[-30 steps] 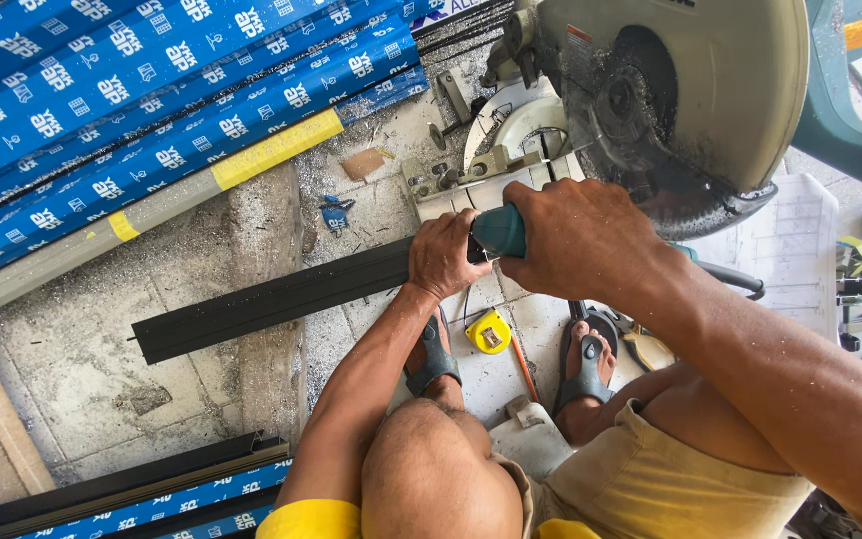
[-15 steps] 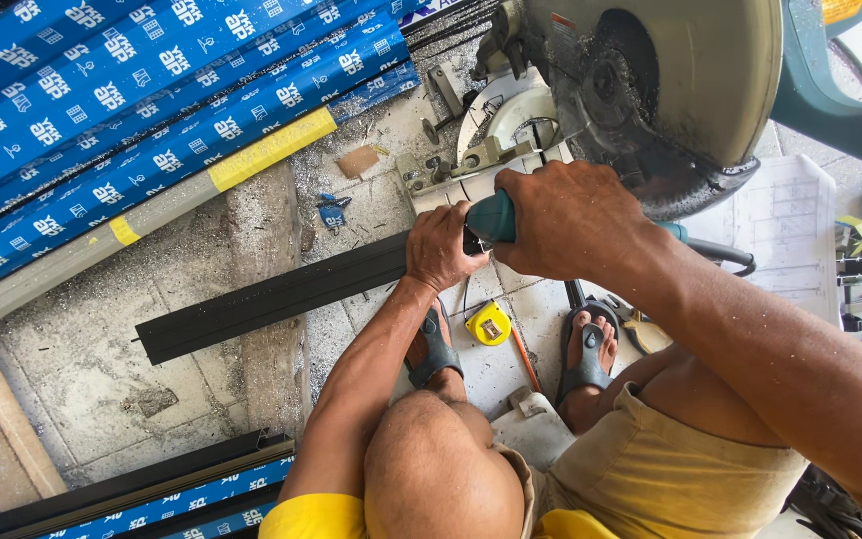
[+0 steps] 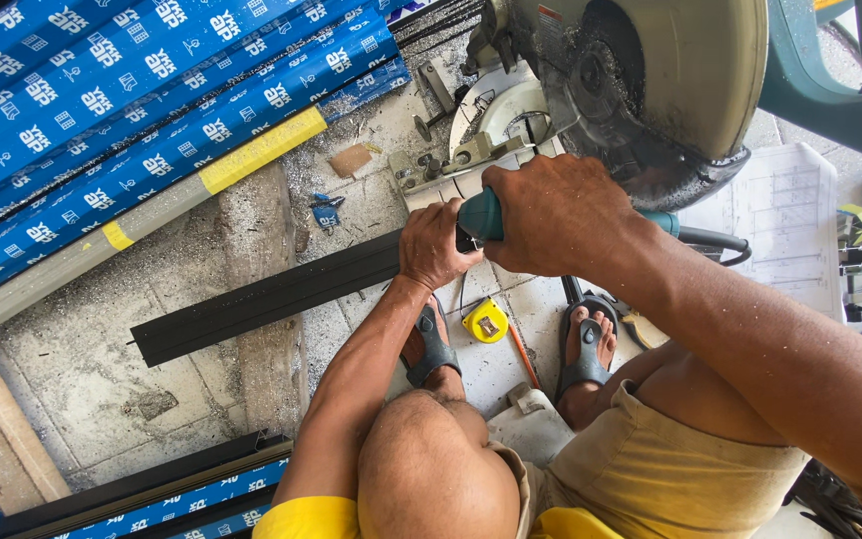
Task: The person measures and marks a black metal profile with a tape measure and pencil, then uses a miter saw to cut the profile at the marked points. After cutting, the person uses a power drill to make holes in the cut metal piece.
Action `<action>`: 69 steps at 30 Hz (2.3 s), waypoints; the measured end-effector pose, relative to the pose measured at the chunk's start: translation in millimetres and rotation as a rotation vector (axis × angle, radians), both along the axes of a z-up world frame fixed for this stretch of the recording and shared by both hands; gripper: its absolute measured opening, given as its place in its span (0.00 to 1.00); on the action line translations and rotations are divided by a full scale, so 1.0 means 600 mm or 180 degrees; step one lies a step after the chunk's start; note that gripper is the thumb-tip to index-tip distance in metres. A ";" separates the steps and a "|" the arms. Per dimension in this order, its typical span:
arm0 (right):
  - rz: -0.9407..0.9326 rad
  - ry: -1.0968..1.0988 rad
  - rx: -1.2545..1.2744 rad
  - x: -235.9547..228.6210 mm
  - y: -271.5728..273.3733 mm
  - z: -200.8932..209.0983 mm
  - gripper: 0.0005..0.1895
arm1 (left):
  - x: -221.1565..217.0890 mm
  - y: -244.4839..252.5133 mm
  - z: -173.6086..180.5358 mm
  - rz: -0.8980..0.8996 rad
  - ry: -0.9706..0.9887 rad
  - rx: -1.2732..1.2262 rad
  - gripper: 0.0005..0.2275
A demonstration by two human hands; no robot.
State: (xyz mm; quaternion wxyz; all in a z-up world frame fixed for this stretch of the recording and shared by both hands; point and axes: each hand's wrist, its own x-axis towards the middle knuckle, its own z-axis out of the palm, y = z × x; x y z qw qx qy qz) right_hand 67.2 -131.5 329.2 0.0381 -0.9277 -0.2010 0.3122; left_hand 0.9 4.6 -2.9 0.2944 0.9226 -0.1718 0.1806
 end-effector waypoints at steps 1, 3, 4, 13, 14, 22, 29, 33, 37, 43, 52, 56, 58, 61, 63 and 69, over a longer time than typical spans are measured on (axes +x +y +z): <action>0.0005 0.0006 -0.0019 0.000 0.000 0.000 0.30 | 0.000 0.000 0.000 -0.0001 0.0018 -0.0007 0.33; 0.0016 0.0017 -0.0034 -0.001 0.000 0.000 0.30 | -0.001 0.000 0.006 0.0000 0.0022 -0.0005 0.33; 0.0033 0.0024 -0.0051 -0.001 0.000 0.000 0.31 | -0.001 0.000 0.009 0.0006 0.0022 -0.0004 0.33; 0.0081 -0.0024 -0.0051 0.001 -0.004 -0.012 0.30 | -0.001 0.001 0.010 -0.0001 0.0016 0.0011 0.35; 0.0078 -0.0020 -0.0049 0.001 -0.003 -0.010 0.30 | -0.001 0.001 0.010 -0.0004 0.0020 0.0012 0.35; 0.0115 -0.0027 0.0036 0.004 -0.002 -0.026 0.28 | 0.004 0.007 0.011 -0.0077 -0.0024 0.0057 0.34; 0.0069 -0.0050 0.0036 -0.001 -0.005 -0.025 0.30 | 0.006 0.007 0.010 -0.0091 -0.0095 0.0000 0.34; 0.0103 -0.0024 0.0047 -0.001 -0.004 -0.022 0.29 | 0.001 0.008 0.013 -0.0036 -0.0116 0.0001 0.33; 0.0020 0.0010 0.0056 -0.001 -0.004 -0.024 0.29 | 0.003 0.009 0.018 -0.0051 -0.0166 -0.0008 0.33; -0.0051 -0.0060 0.0119 -0.002 -0.009 -0.024 0.27 | 0.004 0.011 0.018 -0.0058 -0.0194 -0.0034 0.31; -0.0253 -0.0088 -0.0409 -0.023 -0.045 0.095 0.23 | 0.000 0.015 0.039 -0.0257 0.0215 0.0122 0.39; -0.0622 -0.0200 -0.0436 -0.028 -0.073 0.076 0.28 | -0.005 0.017 0.058 -0.0233 0.0130 -0.0070 0.39; -0.0353 -0.0529 -0.0229 -0.035 -0.083 0.062 0.31 | -0.020 0.021 0.056 -0.0094 0.0176 -0.0476 0.42; -0.0405 -0.0334 -0.0185 -0.031 -0.078 0.046 0.30 | -0.078 0.009 0.076 0.0252 0.0052 -0.0782 0.50; -0.0354 -0.0231 -0.0137 -0.026 -0.073 0.035 0.29 | -0.124 0.010 0.096 -0.0065 0.0155 -0.0754 0.45; -0.0339 0.0029 -0.0343 -0.017 -0.054 -0.004 0.25 | -0.199 0.012 0.053 -0.0550 0.1138 -0.0112 0.35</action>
